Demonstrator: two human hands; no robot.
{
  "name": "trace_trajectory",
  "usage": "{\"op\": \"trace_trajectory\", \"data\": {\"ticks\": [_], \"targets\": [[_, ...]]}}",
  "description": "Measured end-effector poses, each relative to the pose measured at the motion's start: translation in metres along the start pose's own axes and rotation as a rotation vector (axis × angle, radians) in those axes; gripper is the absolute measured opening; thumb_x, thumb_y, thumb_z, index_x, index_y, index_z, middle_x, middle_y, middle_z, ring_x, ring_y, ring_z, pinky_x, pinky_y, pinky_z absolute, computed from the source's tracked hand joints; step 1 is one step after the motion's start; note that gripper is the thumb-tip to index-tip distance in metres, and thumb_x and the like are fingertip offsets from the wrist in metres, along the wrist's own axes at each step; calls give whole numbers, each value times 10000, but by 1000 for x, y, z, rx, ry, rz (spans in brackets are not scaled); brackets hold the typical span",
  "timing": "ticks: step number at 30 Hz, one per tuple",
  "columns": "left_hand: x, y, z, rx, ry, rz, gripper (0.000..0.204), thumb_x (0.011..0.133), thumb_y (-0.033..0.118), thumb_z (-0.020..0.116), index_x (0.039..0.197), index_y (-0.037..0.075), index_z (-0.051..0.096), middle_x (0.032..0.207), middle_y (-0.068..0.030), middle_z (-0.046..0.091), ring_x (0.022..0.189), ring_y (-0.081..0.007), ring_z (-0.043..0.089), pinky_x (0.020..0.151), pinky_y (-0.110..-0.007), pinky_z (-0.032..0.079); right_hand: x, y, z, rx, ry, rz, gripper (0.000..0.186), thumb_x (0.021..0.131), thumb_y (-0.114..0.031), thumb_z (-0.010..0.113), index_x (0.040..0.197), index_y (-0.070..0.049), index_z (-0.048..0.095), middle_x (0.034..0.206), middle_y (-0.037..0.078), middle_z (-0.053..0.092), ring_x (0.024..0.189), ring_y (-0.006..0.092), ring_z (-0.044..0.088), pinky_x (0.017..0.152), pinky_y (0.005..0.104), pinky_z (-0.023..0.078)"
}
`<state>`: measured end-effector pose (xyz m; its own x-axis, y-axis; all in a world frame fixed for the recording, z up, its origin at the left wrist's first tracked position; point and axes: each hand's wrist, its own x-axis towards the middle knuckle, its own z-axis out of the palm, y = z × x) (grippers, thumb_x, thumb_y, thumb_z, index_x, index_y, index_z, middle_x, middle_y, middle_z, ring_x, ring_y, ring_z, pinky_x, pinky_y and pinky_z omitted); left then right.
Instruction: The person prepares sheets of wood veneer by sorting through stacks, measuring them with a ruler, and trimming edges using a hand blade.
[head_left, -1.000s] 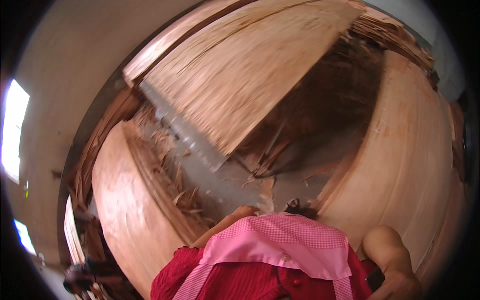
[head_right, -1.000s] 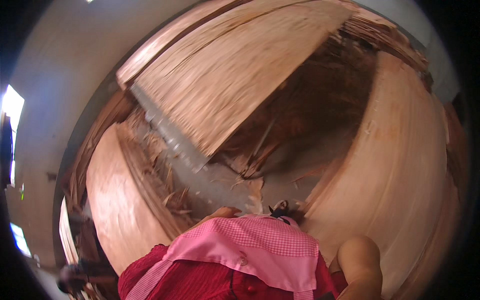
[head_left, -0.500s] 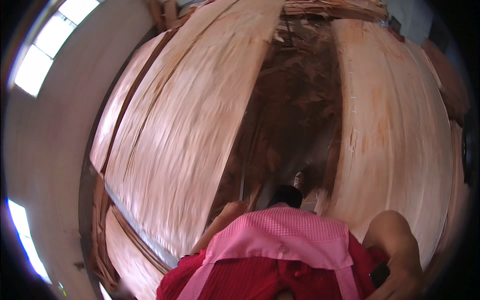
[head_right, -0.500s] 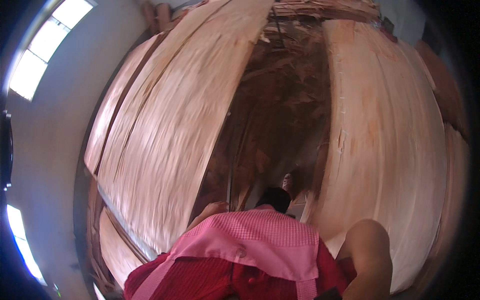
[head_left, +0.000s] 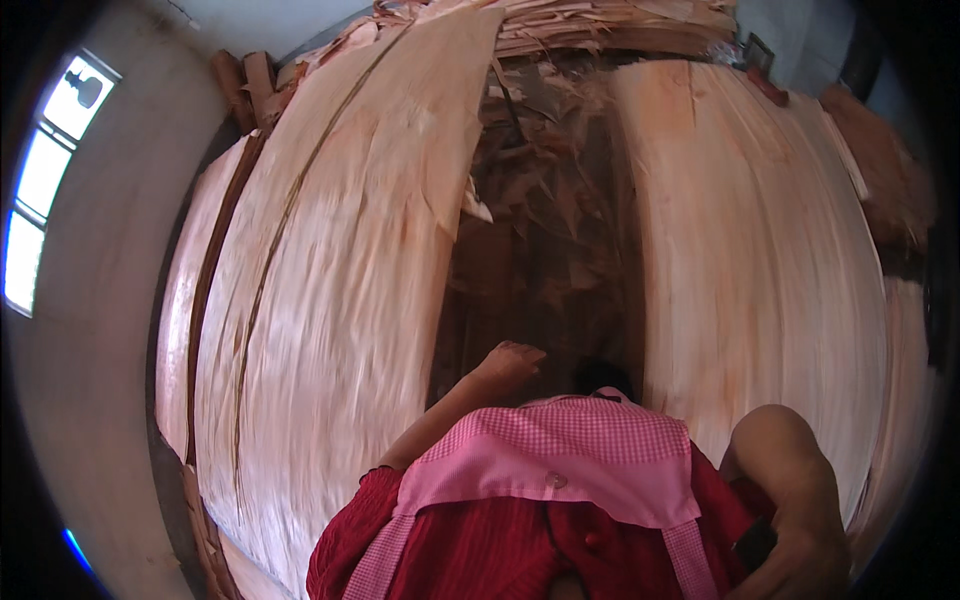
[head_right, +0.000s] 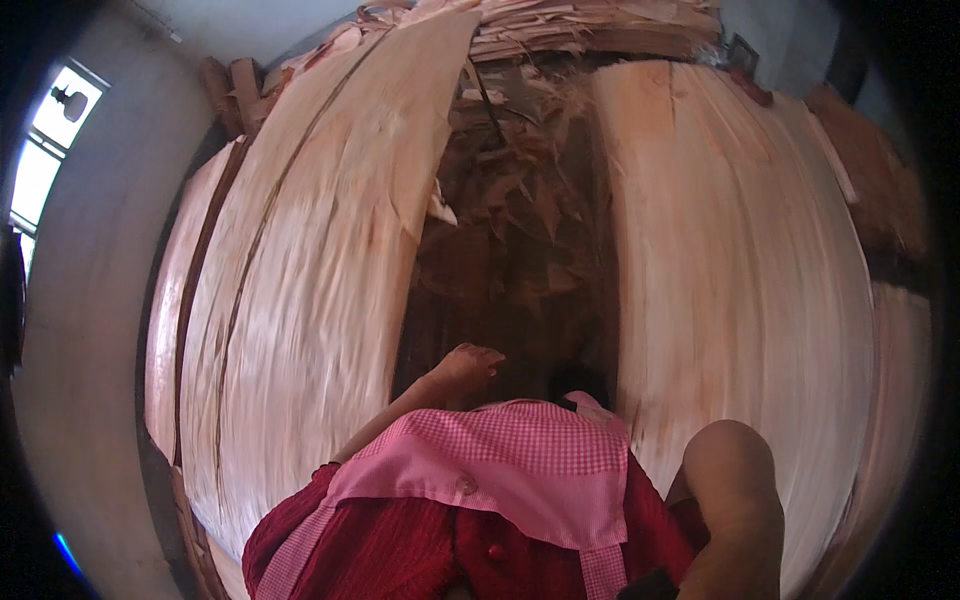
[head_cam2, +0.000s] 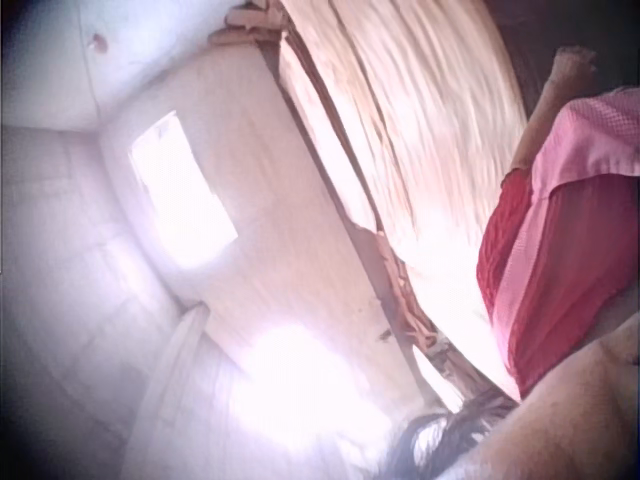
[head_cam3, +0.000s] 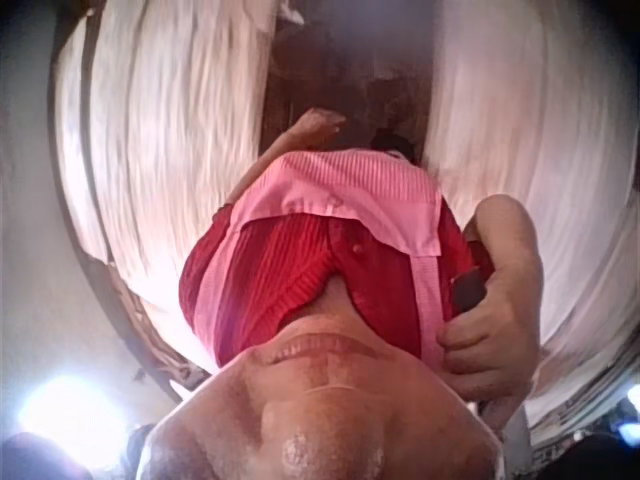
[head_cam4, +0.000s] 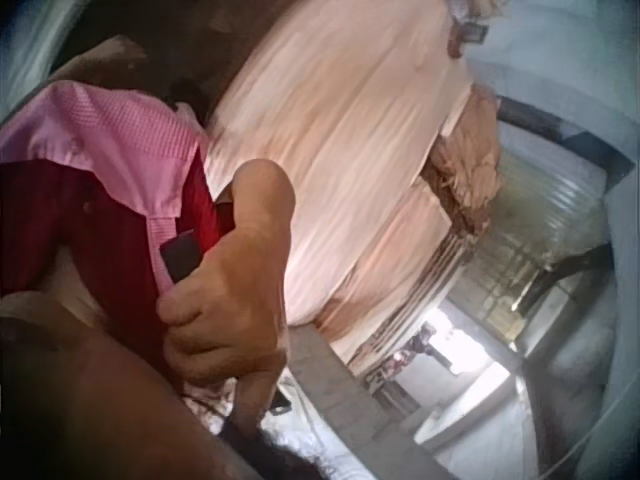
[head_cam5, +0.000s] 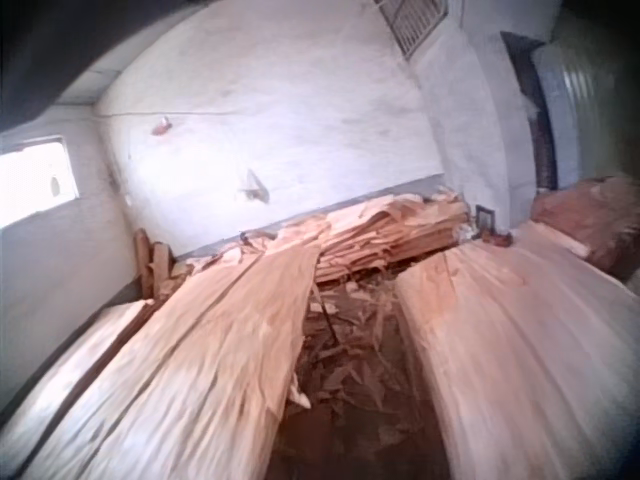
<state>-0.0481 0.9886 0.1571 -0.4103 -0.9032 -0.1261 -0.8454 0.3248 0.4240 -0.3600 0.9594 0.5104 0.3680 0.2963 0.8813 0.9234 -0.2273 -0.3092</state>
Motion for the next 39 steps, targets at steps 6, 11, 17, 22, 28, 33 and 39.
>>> {"op": "trace_trajectory", "data": {"ticks": [6, 11, 17, 22, 28, 33, 39], "targets": [[115, -102, -67, -231, 16, -172, 260, 734, 135, 531, 975, 54, 587, 901, -162, 603, 837, -320, 577, 738, -397, 462, -40, 76, -202, -23, -28, -56, 209, 866, -222, 368, 677, -173, 444, 659, 93, 538, 453, 112, 416, 425, 263, 309], [248, -181, -166, -115, -96, -265, 297, 744, 129, 517, 1031, 69, 564, 940, -149, 599, 879, -308, 562, 763, -399, 440, -84, 160, -352, 445, 50, 42, 158, 839, -162, 438, 930, -101, 552, 708, 177, 561, 457, 159, 457, 480, 316, 402], [386, -305, -199, -146, 99, -271, 277, 782, 132, 484, 1038, 57, 558, 909, -135, 604, 855, -270, 572, 758, -371, 434, -261, 315, -534, 283, 1202, 777, 148, 845, -179, 506, 740, -120, 421, 537, 3, 424, 450, 106, 410, 475, 258, 356], [560, -437, -296, -1559, 272, -803, 265, 787, 123, 489, 1024, 52, 584, 841, -57, 592, 778, -154, 542, 686, -278, 427, -609, 375, -657, -205, 2040, 1520, 218, 783, -233, 580, 664, -102, 453, 493, 5, 418, 351, 115, 356, 348, 248, 306], [697, -593, -382, -290, 787, -428, 273, 743, 65, 571, 1016, 69, 575, 1059, -127, 558, 1008, -271, 513, 858, -350, 412, -714, 383, -682, -180, 2243, 1960, 238, 799, -308, 538, 694, -101, 481, 492, 11, 428, 360, 125, 371, 351, 257, 321], [793, -677, -472, -23, 793, -748, 311, 746, 70, 567, 1056, 70, 544, 1180, -163, 471, 1131, -339, 392, 936, -408, 337, -761, 459, -784, -63, 2221, 2076, 285, 811, -370, 503, 718, -101, 505, 491, 17, 436, 367, 134, 383, 354, 265, 334], [903, -822, -471, -70, 1157, -1059, 414, 710, 109, 606, 1106, 45, 502, 1199, -182, 441, 1149, -361, 347, 963, -434, 293, -833, 624, -1067, -127, 1855, 2023, 361, 827, -444, 460, 748, -100, 534, 490, 24, 446, 376, 144, 398, 356, 274, 349]]}}
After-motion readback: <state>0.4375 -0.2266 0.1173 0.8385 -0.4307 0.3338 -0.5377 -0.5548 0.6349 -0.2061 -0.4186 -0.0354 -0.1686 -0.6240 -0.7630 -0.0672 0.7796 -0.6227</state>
